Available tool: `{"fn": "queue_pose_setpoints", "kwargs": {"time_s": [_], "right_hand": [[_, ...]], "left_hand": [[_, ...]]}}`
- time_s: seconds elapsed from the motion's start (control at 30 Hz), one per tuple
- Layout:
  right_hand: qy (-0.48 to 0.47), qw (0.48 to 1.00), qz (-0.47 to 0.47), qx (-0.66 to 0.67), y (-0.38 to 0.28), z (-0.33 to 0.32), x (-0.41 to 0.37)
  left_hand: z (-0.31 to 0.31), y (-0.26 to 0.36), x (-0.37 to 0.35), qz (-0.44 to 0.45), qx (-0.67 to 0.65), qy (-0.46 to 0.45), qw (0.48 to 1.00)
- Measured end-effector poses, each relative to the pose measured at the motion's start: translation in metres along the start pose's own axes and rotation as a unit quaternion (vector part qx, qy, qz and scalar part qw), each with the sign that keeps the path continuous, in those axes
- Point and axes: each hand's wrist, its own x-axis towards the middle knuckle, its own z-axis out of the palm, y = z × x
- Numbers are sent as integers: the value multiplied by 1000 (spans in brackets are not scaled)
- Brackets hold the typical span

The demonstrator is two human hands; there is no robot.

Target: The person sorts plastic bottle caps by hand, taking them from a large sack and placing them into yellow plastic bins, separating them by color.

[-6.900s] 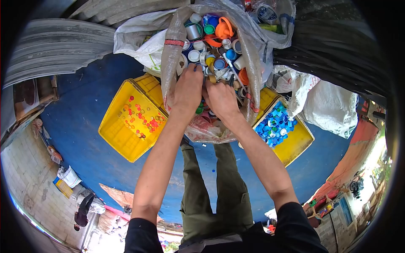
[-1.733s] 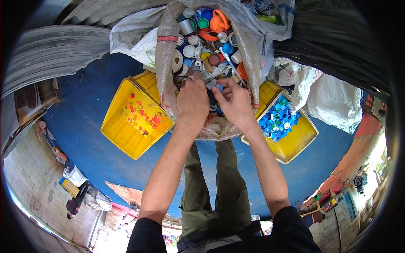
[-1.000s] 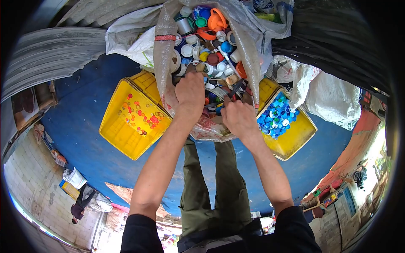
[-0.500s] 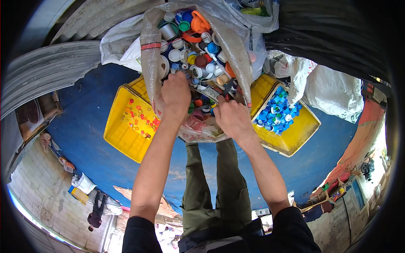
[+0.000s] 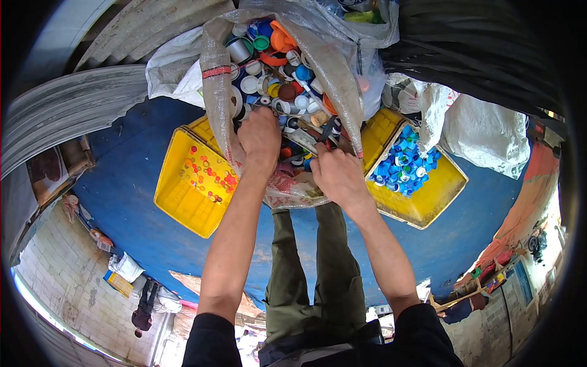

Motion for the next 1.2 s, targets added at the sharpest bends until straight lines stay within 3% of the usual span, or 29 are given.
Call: {"fn": "queue_pose_setpoints", "kwargs": {"time_s": [0.1,0.2,0.3,0.33,0.4,0.43,0.53,0.57,0.67,0.73,0.93,1.0,1.2], "right_hand": [[6,1000,-5,-23,-1,-1,-2],[76,997,-11,23,-2,1,-6],[144,965,39,214,-4,0,-11],[143,948,63,276,-5,0,-14],[136,902,104,397,-5,0,-22],[66,825,156,539,-5,-4,-28],[88,611,158,771,-37,-4,-52],[70,624,149,764,-38,1,-63],[42,589,156,792,-87,-14,-102],[19,625,125,771,-105,-10,-136],[74,721,87,683,-194,17,-247],[10,767,60,638,-218,31,-284],[-50,850,-57,521,-291,94,-356]], "left_hand": [[-4,-1,-4,13,-22,21,999],[-36,5,-29,0,-50,46,998],[-68,-2,-71,66,-141,97,983],[-80,-3,-85,70,-242,52,966],[-102,-4,-114,77,-432,-36,898],[-101,-6,-126,86,-457,-26,885],[-87,-14,-157,173,-438,46,881],[-88,-18,-169,201,-416,58,885],[-103,-31,-211,246,-375,75,891],[-113,-44,-244,258,-362,106,889],[-151,-124,-366,273,-324,97,901],[-156,-156,-409,254,-334,80,904],[-156,-249,-520,237,-412,154,866]]}}
